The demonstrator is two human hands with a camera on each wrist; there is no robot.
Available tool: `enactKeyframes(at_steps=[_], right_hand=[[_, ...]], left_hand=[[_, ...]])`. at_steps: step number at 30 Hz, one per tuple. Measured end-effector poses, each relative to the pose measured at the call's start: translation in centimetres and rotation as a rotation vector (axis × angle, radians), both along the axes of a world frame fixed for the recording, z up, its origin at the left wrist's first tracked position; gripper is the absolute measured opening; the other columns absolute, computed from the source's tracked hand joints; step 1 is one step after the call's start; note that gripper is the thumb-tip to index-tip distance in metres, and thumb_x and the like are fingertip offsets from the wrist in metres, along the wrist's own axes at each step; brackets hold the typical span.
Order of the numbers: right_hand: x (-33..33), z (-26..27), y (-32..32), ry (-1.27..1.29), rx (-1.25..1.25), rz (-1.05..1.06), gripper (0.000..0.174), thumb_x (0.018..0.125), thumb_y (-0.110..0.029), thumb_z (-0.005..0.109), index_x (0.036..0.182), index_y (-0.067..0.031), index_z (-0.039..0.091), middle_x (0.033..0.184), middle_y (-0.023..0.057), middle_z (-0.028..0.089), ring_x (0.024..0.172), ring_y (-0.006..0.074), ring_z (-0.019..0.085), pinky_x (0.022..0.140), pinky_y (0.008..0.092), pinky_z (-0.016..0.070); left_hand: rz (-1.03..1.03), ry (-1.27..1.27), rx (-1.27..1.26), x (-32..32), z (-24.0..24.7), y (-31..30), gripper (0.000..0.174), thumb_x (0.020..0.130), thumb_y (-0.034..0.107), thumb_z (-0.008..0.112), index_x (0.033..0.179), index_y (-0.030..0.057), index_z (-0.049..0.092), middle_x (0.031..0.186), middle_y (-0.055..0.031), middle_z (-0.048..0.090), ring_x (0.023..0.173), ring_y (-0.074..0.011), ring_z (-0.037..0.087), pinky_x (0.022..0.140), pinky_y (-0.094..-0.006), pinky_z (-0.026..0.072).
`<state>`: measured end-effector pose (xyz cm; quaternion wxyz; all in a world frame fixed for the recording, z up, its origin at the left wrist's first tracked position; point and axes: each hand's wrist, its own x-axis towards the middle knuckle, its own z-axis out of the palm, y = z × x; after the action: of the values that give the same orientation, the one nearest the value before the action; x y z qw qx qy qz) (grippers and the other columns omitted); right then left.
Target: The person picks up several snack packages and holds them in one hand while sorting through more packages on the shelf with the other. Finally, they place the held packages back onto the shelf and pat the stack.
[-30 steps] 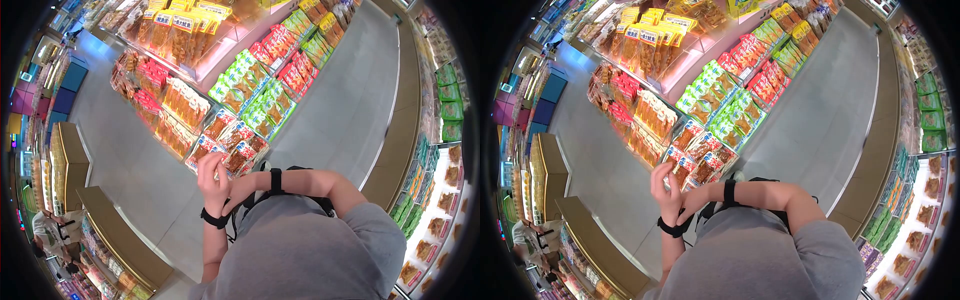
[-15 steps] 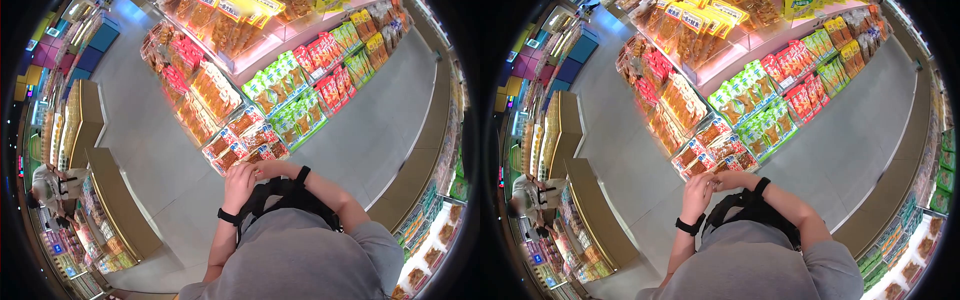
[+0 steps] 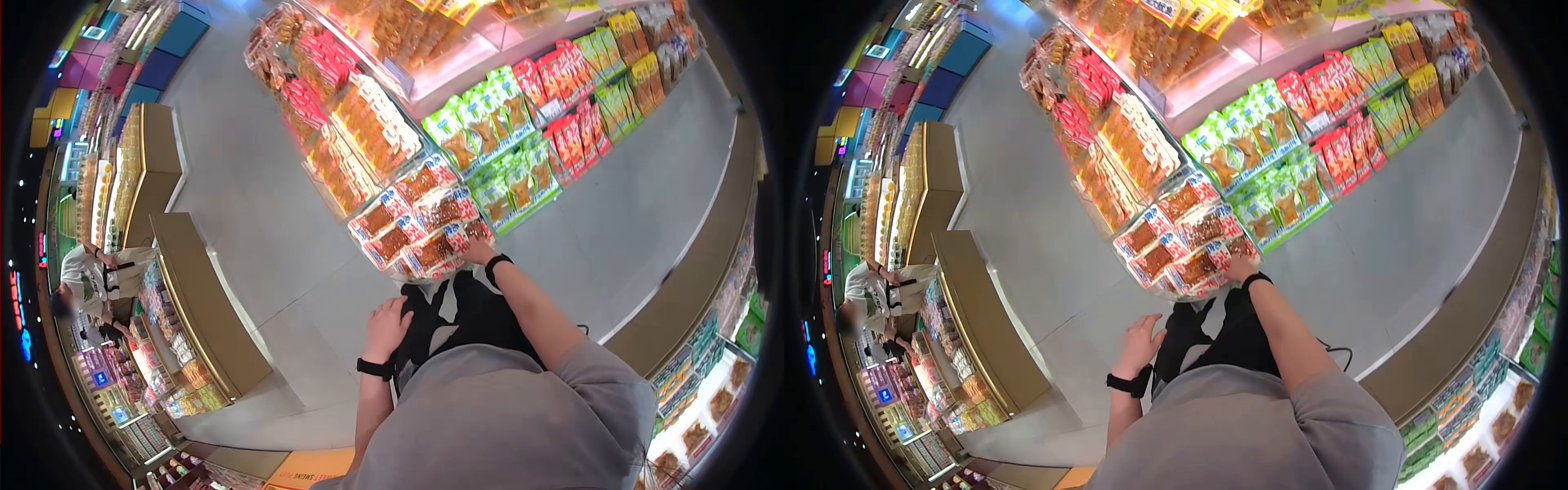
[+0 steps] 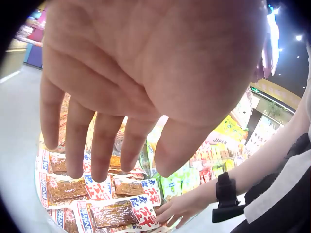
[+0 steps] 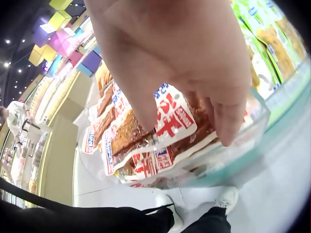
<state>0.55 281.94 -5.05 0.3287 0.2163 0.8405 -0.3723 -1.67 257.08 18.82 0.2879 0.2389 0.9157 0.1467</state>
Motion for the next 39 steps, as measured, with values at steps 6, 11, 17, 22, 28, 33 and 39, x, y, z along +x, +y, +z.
enactKeyframes(at_steps=[6,11,17,22,28,33,39], right_hand=[[1.1,2.3,-1.6,0.124,0.125,-0.308,0.040,0.071,-0.023,0.060,0.103,-0.0032,0.046,0.109,0.0194,0.047,0.092,0.0374,0.054,0.081,0.0429,0.0448],[3.8,4.5,-2.9,0.575,0.333,-0.435,0.023,0.075,-0.018,0.055,0.091,-0.0028,0.050,0.090,0.0187,0.051,0.078,0.0363,0.055,0.068,0.0446,0.0452],[8.8,7.2,-8.6,-0.029,0.085,-0.097,0.045,0.074,-0.046,0.055,0.069,-0.0015,0.060,0.069,0.0141,0.058,0.072,0.0295,0.059,0.063,0.0390,0.0465],[11.1,7.4,-18.3,-0.411,-0.147,-0.096,0.055,0.076,-0.054,0.051,0.067,-0.0013,0.062,0.061,0.0094,0.059,0.063,0.0243,0.059,0.060,0.0373,0.0457],[13.6,5.1,-24.1,-0.495,-0.293,-0.240,0.038,0.079,-0.038,0.056,0.074,-0.0015,0.062,0.065,0.0078,0.059,0.061,0.0228,0.057,0.058,0.0380,0.0444],[16.4,6.2,-26.6,-0.530,-0.607,-0.245,0.027,0.078,-0.028,0.050,0.081,-0.0051,0.063,0.080,0.0086,0.063,0.074,0.0235,0.060,0.068,0.0393,0.0456],[20.6,4.2,-29.4,-0.511,-0.856,-0.180,0.024,0.074,-0.024,0.047,0.072,-0.0032,0.059,0.068,0.0088,0.060,0.063,0.0189,0.056,0.060,0.0328,0.0454]], left_hand=[[-0.030,-0.119,-0.027,-1.8,-3.0,-3.4,0.029,0.081,0.028,0.053,0.099,0.0071,0.060,0.096,-0.0112,0.060,0.089,-0.0301,0.057,0.078,-0.0408,0.0443],[-0.210,-0.613,-0.482,-5.7,-10.7,-9.5,0.049,0.080,0.045,0.050,0.090,0.0000,0.064,0.091,-0.0157,0.063,0.092,-0.0293,0.058,0.078,-0.0371,0.0448],[-0.316,-0.704,-0.584,-8.8,-15.7,-13.5,0.047,0.077,0.045,0.057,0.089,0.0002,0.063,0.084,-0.0138,0.064,0.080,-0.0266,0.060,0.072,-0.0360,0.0448],[-0.640,-0.701,-0.553,-11.9,-16.3,-15.3,0.030,0.079,0.031,0.057,0.090,0.0029,0.061,0.084,-0.0135,0.062,0.082,-0.0281,0.059,0.072,-0.0378,0.0438],[-0.899,-0.676,-0.478,-13.3,-16.9,-16.4,0.025,0.081,0.025,0.055,0.094,0.0034,0.059,0.084,-0.0121,0.062,0.084,-0.0239,0.057,0.074,-0.0346,0.0426],[-0.964,-0.831,-0.486,-13.1,-14.8,-15.9,0.017,0.081,0.020,0.053,0.082,0.0026,0.056,0.071,-0.0097,0.057,0.071,-0.0206,0.053,0.066,-0.0333,0.0408],[-0.854,-1.128,-0.634,-10.9,-11.4,-18.5,0.023,0.084,0.020,0.051,0.067,0.0037,0.049,0.058,-0.0023,0.047,0.060,-0.0134,0.048,0.060,-0.0293,0.0396]])
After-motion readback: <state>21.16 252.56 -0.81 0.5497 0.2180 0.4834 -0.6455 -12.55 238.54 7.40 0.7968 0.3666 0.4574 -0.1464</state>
